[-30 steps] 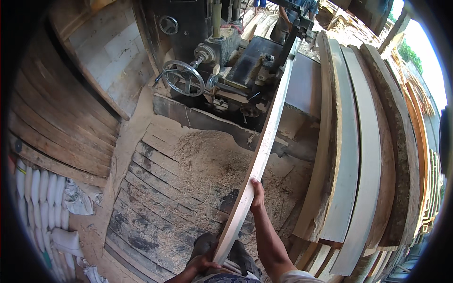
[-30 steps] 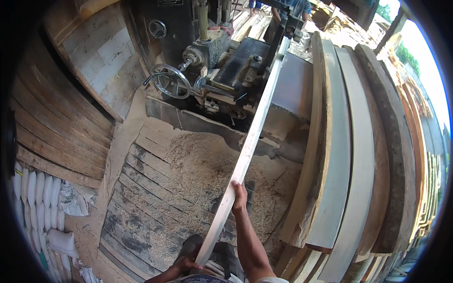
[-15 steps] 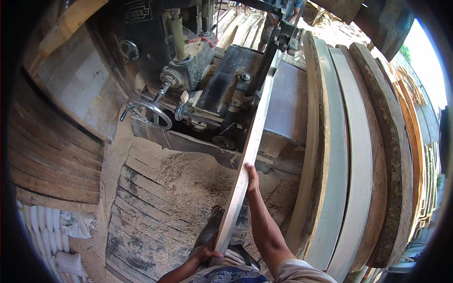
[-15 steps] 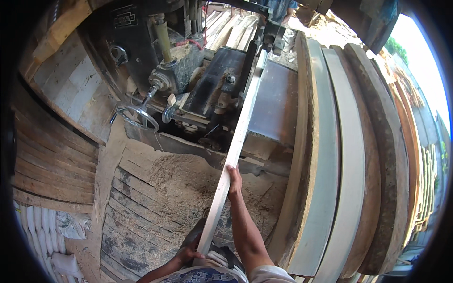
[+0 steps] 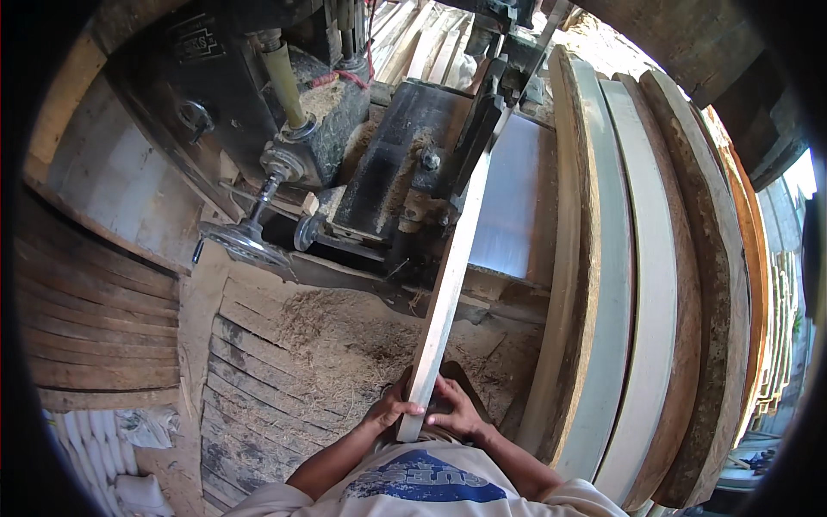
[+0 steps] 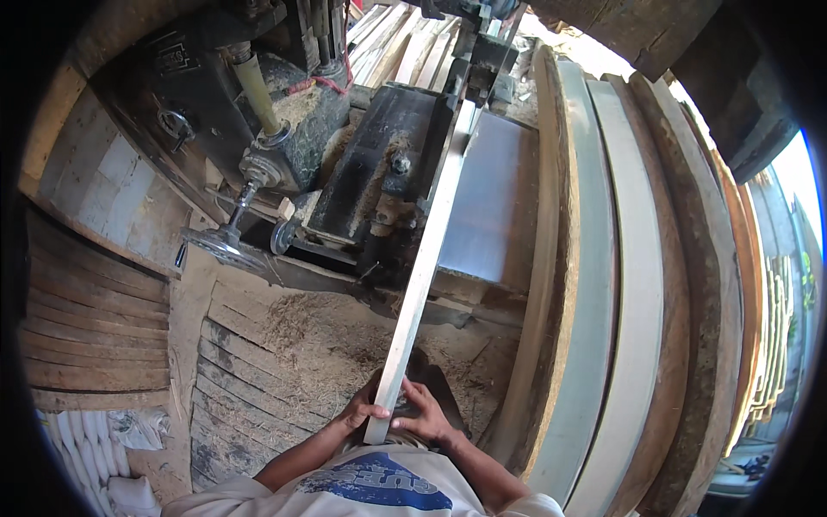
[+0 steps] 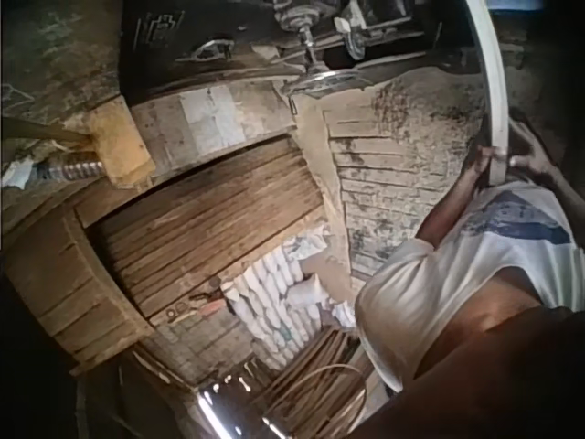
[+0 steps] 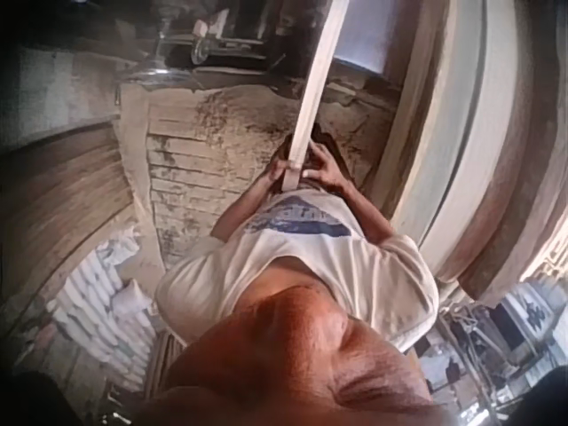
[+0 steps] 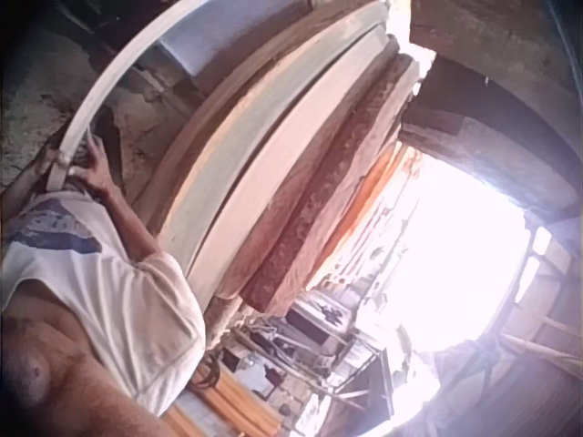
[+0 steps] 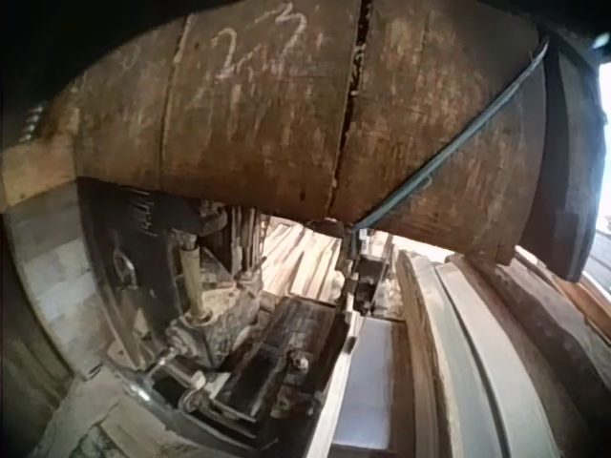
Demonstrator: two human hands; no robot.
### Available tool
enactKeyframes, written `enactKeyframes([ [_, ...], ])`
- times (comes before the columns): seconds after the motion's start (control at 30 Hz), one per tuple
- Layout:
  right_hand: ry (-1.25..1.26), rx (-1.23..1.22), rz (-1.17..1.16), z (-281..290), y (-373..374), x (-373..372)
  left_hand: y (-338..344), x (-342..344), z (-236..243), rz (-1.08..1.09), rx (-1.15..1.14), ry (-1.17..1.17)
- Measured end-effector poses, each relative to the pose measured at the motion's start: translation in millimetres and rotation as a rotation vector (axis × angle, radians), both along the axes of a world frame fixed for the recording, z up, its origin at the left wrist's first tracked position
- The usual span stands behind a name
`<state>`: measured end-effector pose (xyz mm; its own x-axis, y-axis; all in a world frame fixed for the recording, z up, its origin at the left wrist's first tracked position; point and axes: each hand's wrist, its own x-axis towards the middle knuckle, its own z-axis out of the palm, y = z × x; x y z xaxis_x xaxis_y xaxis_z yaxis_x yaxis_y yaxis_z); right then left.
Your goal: The person passes long wooden beams through a thickness planer multiple times, adjusting the machine height between passes and measuring the thickness with a tape measure.
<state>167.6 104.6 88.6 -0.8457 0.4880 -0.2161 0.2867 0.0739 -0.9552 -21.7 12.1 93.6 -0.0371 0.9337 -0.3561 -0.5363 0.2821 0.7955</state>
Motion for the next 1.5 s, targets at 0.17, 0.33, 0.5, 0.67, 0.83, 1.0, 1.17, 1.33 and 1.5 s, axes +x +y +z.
enactKeyframes([
  [0.17, -0.069, 0.085, 0.060, 21.0, 11.9, -12.9, 63.8, -23.0, -8.7, -0.051, -0.007, -0.021],
  [0.33, 0.075, 0.361, -0.471, 8.8, 28.7, -47.7, 142.8, -48.3, -10.7, -0.047, -0.129, 0.027],
  [0.5, 0.335, 0.112, -0.965, -19.1, 91.6, -110.9, 212.0, -66.5, -14.2, 0.306, -0.081, 0.024],
  [0.67, 0.097, 0.168, -1.125, 3.2, 203.5, -160.5, 172.6, -37.4, -9.6, 0.280, -0.295, 0.132],
  [0.83, 0.281, -0.534, -0.662, -19.1, 196.9, -155.3, 100.0, 15.9, -43.8, -0.210, -0.503, 0.232],
  [1.0, -0.071, -0.659, -0.610, -92.0, 58.7, -90.4, -8.9, 1.2, -127.1, -0.689, -0.354, 0.627],
  [1.17, -0.128, -0.517, -0.727, -84.0, 41.8, 3.8, -91.9, -78.6, -136.9, -0.386, -0.726, 0.758],
  [1.33, -0.119, 0.046, -0.908, 33.0, 27.6, 67.0, -121.3, -145.9, -123.0, -0.324, -0.842, 0.901],
  [1.5, -0.553, 1.027, -1.095, 121.6, -11.7, 162.0, -64.0, -120.5, -66.3, -0.285, -0.875, 0.788],
])
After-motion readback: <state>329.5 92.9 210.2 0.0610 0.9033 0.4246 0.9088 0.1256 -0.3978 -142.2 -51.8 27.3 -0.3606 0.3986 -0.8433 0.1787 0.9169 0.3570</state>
